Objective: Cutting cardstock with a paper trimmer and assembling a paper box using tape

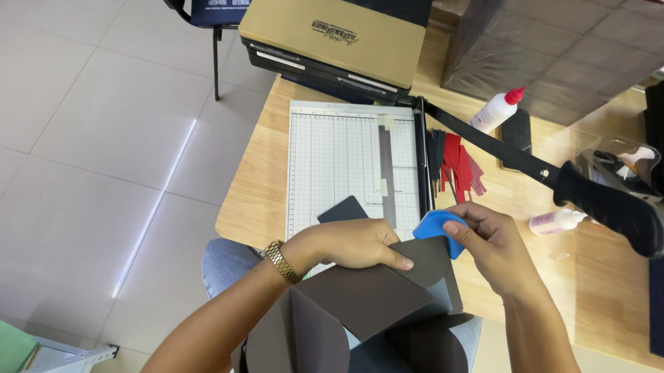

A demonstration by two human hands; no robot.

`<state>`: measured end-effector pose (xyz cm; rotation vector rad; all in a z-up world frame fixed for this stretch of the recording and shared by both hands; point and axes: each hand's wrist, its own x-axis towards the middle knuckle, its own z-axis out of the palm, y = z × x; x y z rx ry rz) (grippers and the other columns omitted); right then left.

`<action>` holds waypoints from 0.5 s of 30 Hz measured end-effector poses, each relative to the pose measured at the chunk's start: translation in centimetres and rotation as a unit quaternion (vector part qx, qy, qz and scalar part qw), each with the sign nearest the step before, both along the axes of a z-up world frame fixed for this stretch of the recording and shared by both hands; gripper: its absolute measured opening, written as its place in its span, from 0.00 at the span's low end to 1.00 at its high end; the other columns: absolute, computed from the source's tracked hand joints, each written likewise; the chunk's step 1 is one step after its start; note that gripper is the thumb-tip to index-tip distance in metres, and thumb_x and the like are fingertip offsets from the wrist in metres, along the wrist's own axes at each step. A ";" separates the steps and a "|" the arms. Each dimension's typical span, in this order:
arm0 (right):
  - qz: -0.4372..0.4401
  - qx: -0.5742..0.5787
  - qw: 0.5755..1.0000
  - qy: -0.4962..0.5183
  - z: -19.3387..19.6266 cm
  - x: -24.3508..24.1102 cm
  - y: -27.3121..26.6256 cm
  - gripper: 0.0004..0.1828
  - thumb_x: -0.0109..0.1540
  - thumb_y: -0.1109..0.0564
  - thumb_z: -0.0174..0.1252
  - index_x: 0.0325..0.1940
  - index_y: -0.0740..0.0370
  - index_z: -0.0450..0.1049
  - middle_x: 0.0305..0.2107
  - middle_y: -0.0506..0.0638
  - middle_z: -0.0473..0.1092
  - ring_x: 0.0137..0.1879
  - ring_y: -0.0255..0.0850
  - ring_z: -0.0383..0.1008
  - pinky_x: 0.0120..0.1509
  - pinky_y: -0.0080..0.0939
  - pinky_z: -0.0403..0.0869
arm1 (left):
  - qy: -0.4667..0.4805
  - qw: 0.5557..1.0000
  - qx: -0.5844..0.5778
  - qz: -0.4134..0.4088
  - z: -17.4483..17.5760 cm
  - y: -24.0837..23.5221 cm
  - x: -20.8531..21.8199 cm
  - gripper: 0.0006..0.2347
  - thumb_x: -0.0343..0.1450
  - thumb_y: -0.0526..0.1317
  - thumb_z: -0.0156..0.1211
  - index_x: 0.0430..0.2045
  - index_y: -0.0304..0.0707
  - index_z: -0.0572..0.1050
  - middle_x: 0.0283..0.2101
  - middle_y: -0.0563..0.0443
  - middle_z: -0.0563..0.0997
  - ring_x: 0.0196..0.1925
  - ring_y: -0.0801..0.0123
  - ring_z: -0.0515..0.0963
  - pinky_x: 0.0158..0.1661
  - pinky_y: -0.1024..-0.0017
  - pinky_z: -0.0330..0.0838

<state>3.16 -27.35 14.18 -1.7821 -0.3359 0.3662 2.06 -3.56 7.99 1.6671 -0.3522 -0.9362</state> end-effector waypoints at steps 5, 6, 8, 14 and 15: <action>-0.019 0.015 1.000 -0.004 -0.8 -0.2 0.1 0.11 0.65 0.58 0.62 0.42 0.71 0.81 0.16 0.47 0.66 0.27 0.32 0.63 0.36 0.31 0.68 | 0.034 0.999 -0.009 0.003 0.2 0.3 -0.4 0.15 0.72 0.47 0.62 0.23 0.33 0.80 0.15 0.49 0.76 0.14 0.72 0.76 0.16 0.77 0.72; -0.019 0.017 1.000 -0.006 -4.2 1.2 -1.6 0.11 0.65 0.58 0.62 0.42 0.71 0.81 0.16 0.47 0.66 0.27 0.32 0.63 0.36 0.31 0.68 | 0.033 0.999 -0.007 0.004 -0.6 0.2 -0.4 0.15 0.72 0.47 0.62 0.23 0.33 0.80 0.15 0.49 0.76 0.14 0.72 0.76 0.16 0.77 0.72; -0.131 0.137 0.981 0.045 -10.9 4.1 -5.0 0.12 0.70 0.59 0.55 0.50 0.73 0.76 0.23 0.56 0.70 0.29 0.43 0.76 0.38 0.38 0.78 | 0.071 0.997 -0.034 0.007 -2.2 0.0 -0.4 0.16 0.70 0.51 0.65 0.25 0.36 0.79 0.18 0.51 0.77 0.17 0.74 0.77 0.19 0.79 0.74; 0.002 0.175 0.944 0.280 -1.9 -0.1 -2.3 0.40 0.63 0.35 0.41 0.61 0.72 0.72 0.63 0.68 0.72 0.74 0.54 0.66 0.62 0.55 0.65 | 0.137 0.987 -0.085 0.024 2.5 -0.2 -3.8 0.27 0.70 0.54 0.54 0.55 0.29 0.75 0.62 0.44 0.77 0.63 0.62 0.76 0.66 0.71 0.65; 0.002 0.177 0.944 0.280 -2.9 -0.7 -2.2 0.40 0.63 0.35 0.41 0.61 0.72 0.72 0.63 0.68 0.72 0.74 0.54 0.66 0.62 0.55 0.65 | 0.137 0.987 -0.083 0.024 1.4 -0.4 -4.3 0.27 0.70 0.54 0.54 0.55 0.29 0.75 0.62 0.44 0.77 0.63 0.62 0.76 0.66 0.71 0.65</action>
